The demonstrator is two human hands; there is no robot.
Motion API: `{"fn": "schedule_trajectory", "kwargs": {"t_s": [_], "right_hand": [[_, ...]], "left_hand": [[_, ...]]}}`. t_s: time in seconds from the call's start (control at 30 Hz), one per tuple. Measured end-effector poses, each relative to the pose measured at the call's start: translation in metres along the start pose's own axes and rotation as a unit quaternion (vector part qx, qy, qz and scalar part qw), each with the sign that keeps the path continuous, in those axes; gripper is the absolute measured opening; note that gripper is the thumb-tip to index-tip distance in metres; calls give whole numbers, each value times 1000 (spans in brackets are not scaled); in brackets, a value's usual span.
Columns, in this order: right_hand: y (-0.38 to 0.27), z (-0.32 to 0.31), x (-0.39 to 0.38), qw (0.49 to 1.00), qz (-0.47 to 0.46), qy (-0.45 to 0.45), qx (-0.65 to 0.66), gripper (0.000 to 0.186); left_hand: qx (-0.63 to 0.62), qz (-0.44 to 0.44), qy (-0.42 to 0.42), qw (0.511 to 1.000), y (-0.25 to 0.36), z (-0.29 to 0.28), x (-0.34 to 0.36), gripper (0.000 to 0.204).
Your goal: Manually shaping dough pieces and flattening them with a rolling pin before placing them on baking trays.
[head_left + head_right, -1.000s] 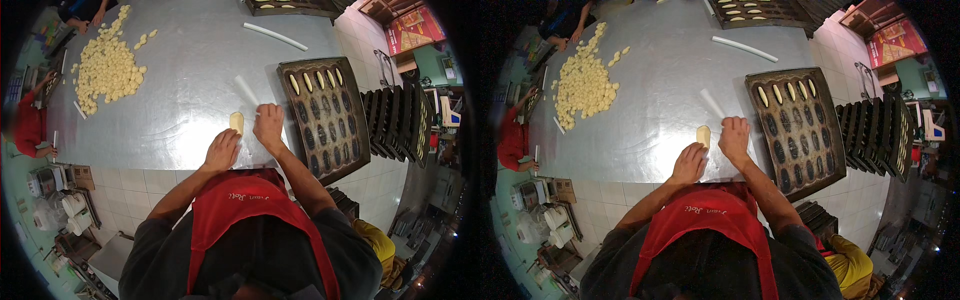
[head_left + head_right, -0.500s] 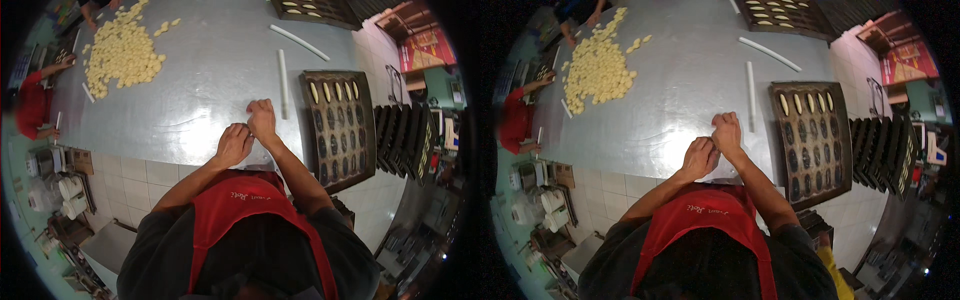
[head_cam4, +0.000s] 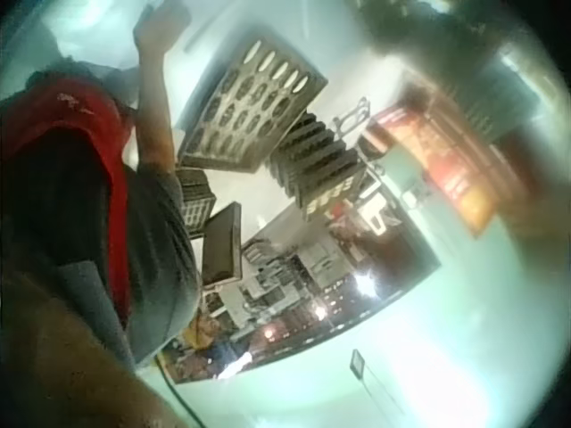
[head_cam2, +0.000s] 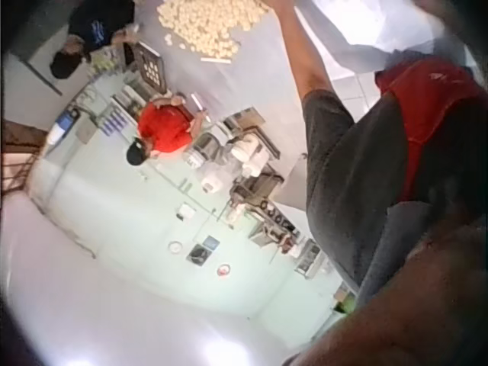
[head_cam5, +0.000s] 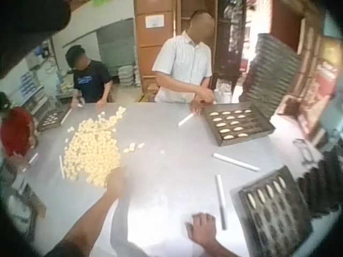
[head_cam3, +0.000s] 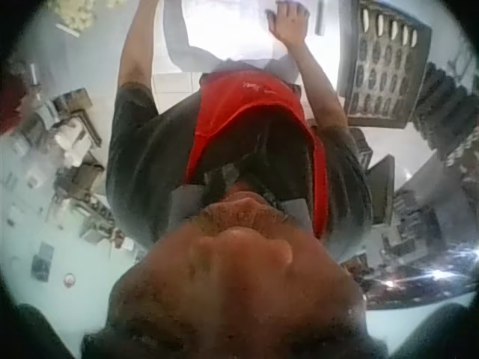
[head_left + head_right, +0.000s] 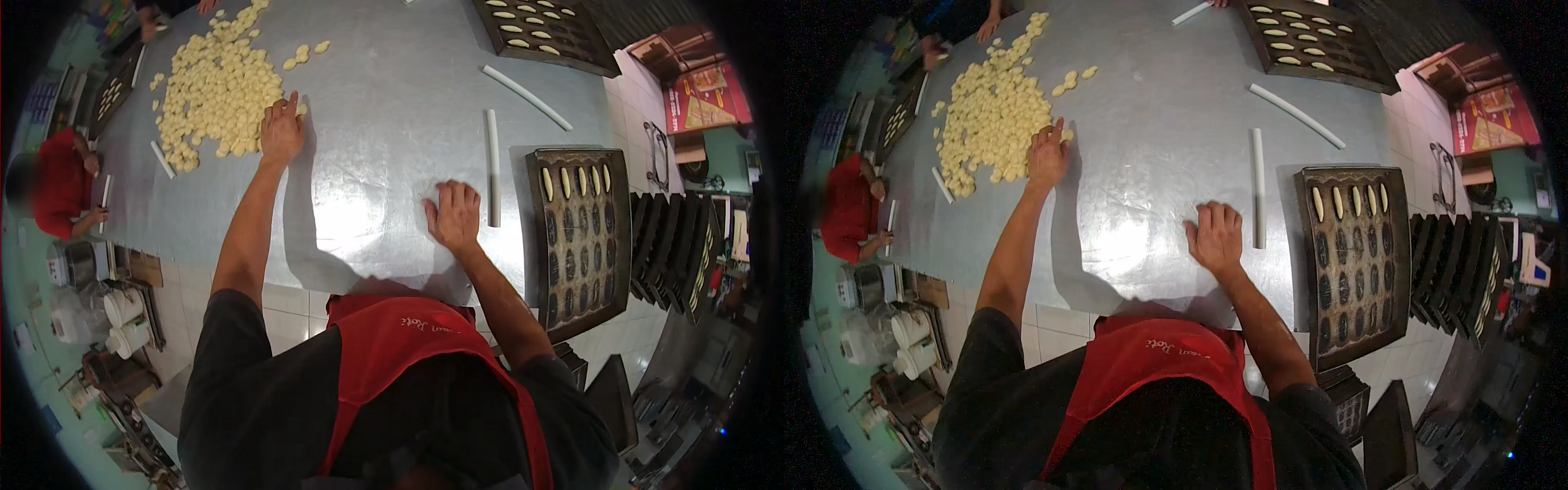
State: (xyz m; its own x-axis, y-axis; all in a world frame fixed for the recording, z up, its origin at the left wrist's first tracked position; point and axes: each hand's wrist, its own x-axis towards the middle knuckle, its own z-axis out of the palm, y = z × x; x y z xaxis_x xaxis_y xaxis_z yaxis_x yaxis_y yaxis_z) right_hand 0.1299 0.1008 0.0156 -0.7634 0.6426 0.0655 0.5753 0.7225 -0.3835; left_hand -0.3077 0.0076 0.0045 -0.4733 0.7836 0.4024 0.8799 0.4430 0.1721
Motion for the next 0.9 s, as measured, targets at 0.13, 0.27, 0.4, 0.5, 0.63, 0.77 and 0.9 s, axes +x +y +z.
{"fn": "schedule_trajectory", "kwargs": {"t_s": [0.13,0.27,0.4,0.5,0.63,0.77,0.9], "right_hand": [[-9,-23,-60,984,-34,44,168,55],[35,-27,-107,993,37,40,100,31],[60,-90,-86,958,133,216,130,23],[99,-137,-92,865,285,319,261,29],[190,-115,-140,904,313,279,86,35],[151,-119,-100,952,224,200,-61,33],[104,-69,-17,964,131,214,92,37]], "left_hand": [[56,-3,-201,978,16,-3,34,34],[-322,-76,-191,924,92,-4,-15,28],[-427,-99,-201,876,153,4,-96,22],[-538,-189,-223,791,209,-23,-118,17],[-535,-217,-238,781,236,-25,-152,20],[-536,-219,-246,777,276,-22,-169,34],[-438,-154,-297,834,348,-44,-144,40]]}}
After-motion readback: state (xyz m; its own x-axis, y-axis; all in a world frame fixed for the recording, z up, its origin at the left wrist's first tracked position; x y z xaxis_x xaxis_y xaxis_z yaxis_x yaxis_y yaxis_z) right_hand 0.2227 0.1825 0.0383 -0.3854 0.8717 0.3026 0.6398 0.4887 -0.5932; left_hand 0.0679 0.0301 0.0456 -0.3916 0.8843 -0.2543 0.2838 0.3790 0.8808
